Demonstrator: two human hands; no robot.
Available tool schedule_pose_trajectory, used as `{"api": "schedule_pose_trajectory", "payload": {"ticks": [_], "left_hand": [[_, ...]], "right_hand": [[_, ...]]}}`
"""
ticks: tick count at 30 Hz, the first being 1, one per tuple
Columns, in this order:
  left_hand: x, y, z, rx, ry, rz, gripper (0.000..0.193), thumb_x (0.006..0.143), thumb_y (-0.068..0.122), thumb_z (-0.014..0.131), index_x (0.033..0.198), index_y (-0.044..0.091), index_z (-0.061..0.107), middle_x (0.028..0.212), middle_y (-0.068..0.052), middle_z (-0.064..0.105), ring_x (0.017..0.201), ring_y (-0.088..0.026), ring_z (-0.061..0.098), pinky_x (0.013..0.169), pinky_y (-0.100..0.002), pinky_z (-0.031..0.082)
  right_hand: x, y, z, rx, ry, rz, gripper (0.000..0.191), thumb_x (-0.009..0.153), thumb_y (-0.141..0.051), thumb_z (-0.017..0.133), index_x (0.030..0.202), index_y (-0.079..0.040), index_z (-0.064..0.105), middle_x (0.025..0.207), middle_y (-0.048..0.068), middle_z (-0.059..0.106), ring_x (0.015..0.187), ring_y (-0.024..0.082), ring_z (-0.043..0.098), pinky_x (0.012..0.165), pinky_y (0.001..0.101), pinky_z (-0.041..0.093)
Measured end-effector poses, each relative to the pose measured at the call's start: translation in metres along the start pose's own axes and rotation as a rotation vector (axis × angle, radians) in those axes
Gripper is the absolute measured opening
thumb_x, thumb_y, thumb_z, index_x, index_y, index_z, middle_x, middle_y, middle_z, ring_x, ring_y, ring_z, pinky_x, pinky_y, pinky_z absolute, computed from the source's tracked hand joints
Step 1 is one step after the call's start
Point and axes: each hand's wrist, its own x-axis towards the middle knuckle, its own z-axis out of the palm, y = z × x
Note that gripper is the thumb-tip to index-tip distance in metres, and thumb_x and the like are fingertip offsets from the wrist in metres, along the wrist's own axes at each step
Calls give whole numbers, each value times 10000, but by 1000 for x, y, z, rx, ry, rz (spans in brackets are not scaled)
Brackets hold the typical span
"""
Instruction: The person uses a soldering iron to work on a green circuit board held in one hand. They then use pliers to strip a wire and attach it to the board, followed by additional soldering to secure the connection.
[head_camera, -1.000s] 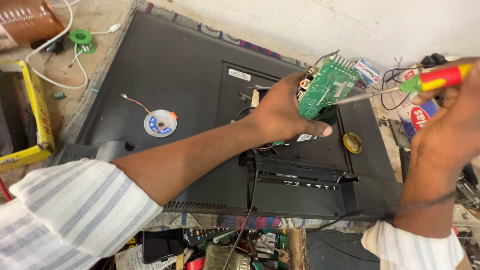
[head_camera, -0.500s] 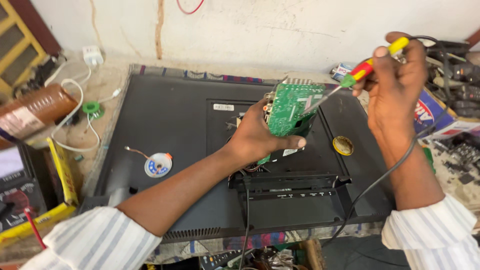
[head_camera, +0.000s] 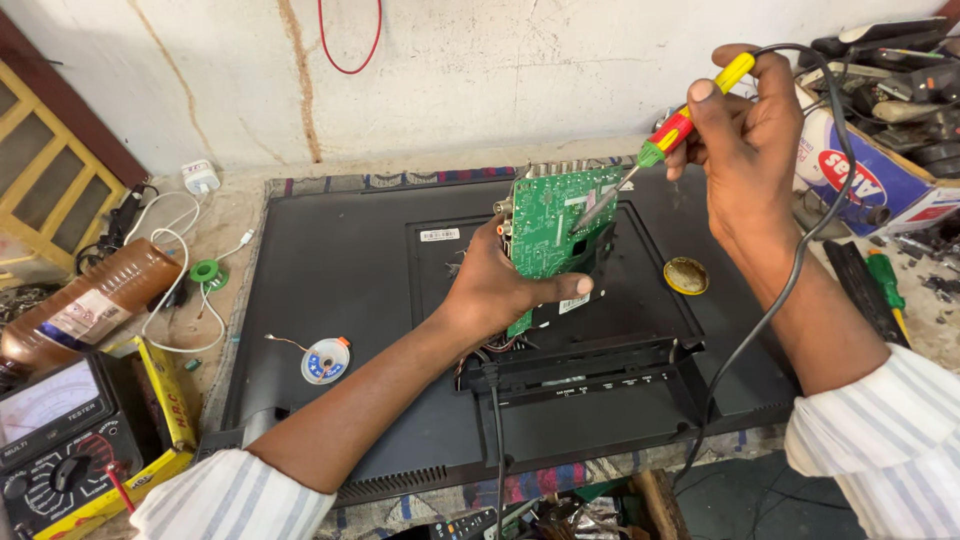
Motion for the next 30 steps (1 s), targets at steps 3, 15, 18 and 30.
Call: {"api": "schedule_pose_trajectory", "payload": {"ticks": [3,15,18,30], "left_hand": [[0,0,0,3,-5,-2,777,686,212,930,1339,3,565,1250,-105,730,1168,-186,687,1077,-349,536],[0,0,-1,8,-17,33,781,697,238,928,1345,4,560,1249,-109,728,1174,-185,687,1080,-351,537],[1,1,-2,16,-30,14,771,710,243,918,1348,6,558,1245,-110,730,1175,-187,694,1080,-352,546],[0,2,-2,0,-9,29,767,701,215,926,1340,-2,563,1236,-106,735,1156,-180,693,1070,-348,542]], "right_hand": [[0,1,-1,-2,-7,-7,411,1198,-242,698,1386,-10,416,867,109,633,679,179,648,578,293,519],[-1,4,-8,-2,-27,-22,404,1187,-222,680,1413,-21,412,889,118,632,702,186,654,601,302,528],[-1,4,-9,-13,-38,-22,402,1191,-222,678,1417,-26,409,882,120,638,706,184,655,605,300,528],[0,2,-8,-29,-52,-37,343,1217,-181,644,1415,-36,404,886,132,658,702,179,661,596,287,525]]}}
